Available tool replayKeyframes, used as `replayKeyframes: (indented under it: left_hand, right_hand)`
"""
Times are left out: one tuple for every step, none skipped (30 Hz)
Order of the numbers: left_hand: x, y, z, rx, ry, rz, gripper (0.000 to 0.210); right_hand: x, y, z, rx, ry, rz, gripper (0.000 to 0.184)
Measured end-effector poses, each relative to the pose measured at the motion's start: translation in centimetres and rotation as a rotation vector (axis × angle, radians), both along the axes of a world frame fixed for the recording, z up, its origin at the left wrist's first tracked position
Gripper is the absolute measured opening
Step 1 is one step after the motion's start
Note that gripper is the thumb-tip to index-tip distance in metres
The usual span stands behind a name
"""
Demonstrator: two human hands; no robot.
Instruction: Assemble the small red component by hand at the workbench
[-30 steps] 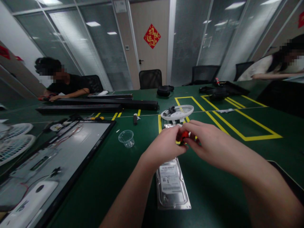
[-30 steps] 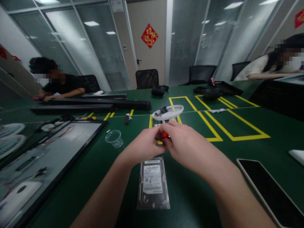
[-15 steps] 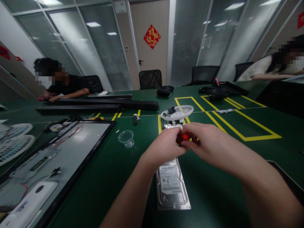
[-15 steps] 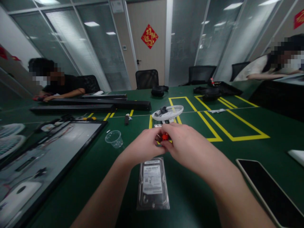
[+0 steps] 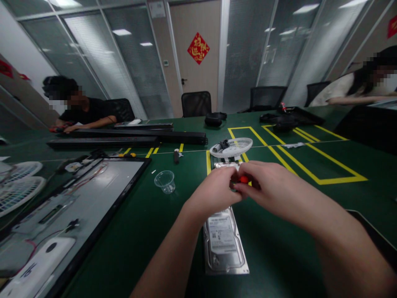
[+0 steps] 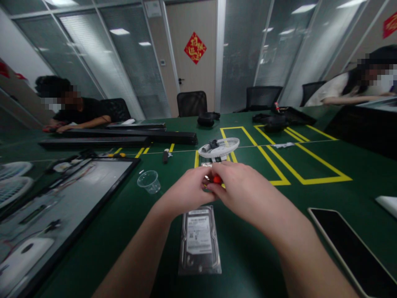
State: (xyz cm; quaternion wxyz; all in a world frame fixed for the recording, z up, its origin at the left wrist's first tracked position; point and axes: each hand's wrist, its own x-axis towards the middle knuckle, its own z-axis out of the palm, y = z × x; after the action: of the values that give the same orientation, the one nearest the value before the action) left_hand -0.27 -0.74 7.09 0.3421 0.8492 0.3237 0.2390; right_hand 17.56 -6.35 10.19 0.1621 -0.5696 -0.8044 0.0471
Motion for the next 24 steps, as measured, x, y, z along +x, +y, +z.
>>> replayKeyframes:
  left_hand:
    - [-0.04, 0.0, 0.0, -0.007, 0.011, -0.004, 0.015]
    - [-0.08, 0.0, -0.02, -0.021, 0.014, -0.009, 0.015]
    - [-0.13, 0.0, -0.05, -0.034, 0.012, -0.012, 0.017]
    - [-0.16, 0.0, -0.09, -0.042, 0.006, -0.015, 0.019]
    - [-0.18, -0.01, -0.13, -0.044, -0.001, -0.019, 0.022]
    - [-0.18, -0.02, -0.16, -0.042, -0.01, -0.02, 0.025]
    - [-0.17, -0.03, -0.17, -0.037, -0.019, -0.016, 0.027]
    - [-0.14, -0.04, -0.16, -0.029, -0.028, -0.007, 0.029]
    - [-0.1, -0.05, -0.13, -0.017, -0.034, 0.004, 0.028]
    - [-0.06, -0.06, -0.08, -0.003, -0.034, 0.013, 0.027]
    - [-0.02, -0.08, -0.03, 0.009, -0.028, 0.014, 0.026]
    - [0.0, -0.09, 0.01, 0.017, -0.019, 0.011, 0.023]
    - [0.02, -0.11, 0.03, 0.017, -0.01, 0.007, 0.021]
    - [0.02, -0.12, 0.03, 0.007, -0.004, 0.0, 0.021]
    - [0.0, -0.14, 0.01, -0.006, -0.007, 0.003, 0.022]
    - [-0.03, -0.15, -0.04, -0.022, -0.016, 0.005, 0.024]
    - [-0.07, -0.17, -0.1, -0.037, -0.031, 0.008, 0.027]
    - [-0.12, -0.19, -0.16, -0.049, -0.051, 0.008, 0.031]
    - [-0.16, -0.21, -0.2, -0.056, -0.07, 0.006, 0.035]
    - [-0.2, -0.23, -0.22, -0.056, -0.084, 0.005, 0.037]
    - [-0.22, -0.26, -0.21, -0.05, -0.092, 0.005, 0.037]
    - [-0.23, -0.28, -0.18, -0.04, -0.094, 0.008, 0.036]
    - [-0.21, -0.29, -0.13, -0.028, -0.091, 0.013, 0.035]
    - [-0.18, -0.3, -0.08, -0.018, -0.085, 0.02, 0.032]
  right_hand:
    - [-0.03, -0.01, 0.11, -0.015, -0.007, -0.027, 0.008]
    - [-0.06, -0.04, 0.22, -0.029, -0.008, -0.041, 0.01]
    - [-0.07, -0.11, 0.33, -0.04, -0.002, -0.038, 0.01]
    - [-0.08, -0.18, 0.41, -0.046, 0.01, -0.019, 0.009]
    - [-0.07, -0.26, 0.45, -0.048, 0.024, 0.012, 0.008]
    - [-0.06, -0.32, 0.47, -0.048, 0.039, 0.045, 0.01]
    - [-0.04, -0.35, 0.44, -0.046, 0.05, 0.07, 0.015]
    - [-0.02, -0.35, 0.4, -0.043, 0.056, 0.086, 0.02]
    - [0.0, -0.31, 0.33, -0.04, 0.057, 0.09, 0.023]
    - [0.01, -0.25, 0.26, -0.034, 0.051, 0.085, 0.023]
    - [0.03, -0.16, 0.2, -0.027, 0.041, 0.069, 0.019]
    - [0.04, -0.08, 0.16, -0.021, 0.03, 0.045, 0.013]
    - [0.05, -0.02, 0.13, -0.019, 0.019, 0.016, 0.007]
    - [0.06, 0.02, 0.14, -0.023, 0.011, -0.014, 0.006]
    - [0.07, 0.01, 0.17, -0.029, 0.007, -0.038, 0.009]
    - [0.07, -0.03, 0.22, -0.032, 0.009, -0.047, 0.011]
    - [0.06, -0.1, 0.29, -0.031, 0.017, -0.038, 0.011]
    - [0.06, -0.19, 0.35, -0.025, 0.028, -0.012, 0.01]
    - [0.05, -0.28, 0.41, -0.02, 0.041, 0.026, 0.01]
    - [0.05, -0.35, 0.44, -0.017, 0.056, 0.067, 0.014]
    - [0.04, -0.39, 0.45, -0.019, 0.07, 0.101, 0.019]
    - [0.04, -0.4, 0.43, -0.025, 0.08, 0.123, 0.024]
    - [0.04, -0.36, 0.39, -0.031, 0.085, 0.129, 0.026]
    - [0.03, -0.29, 0.33, -0.032, 0.082, 0.121, 0.026]
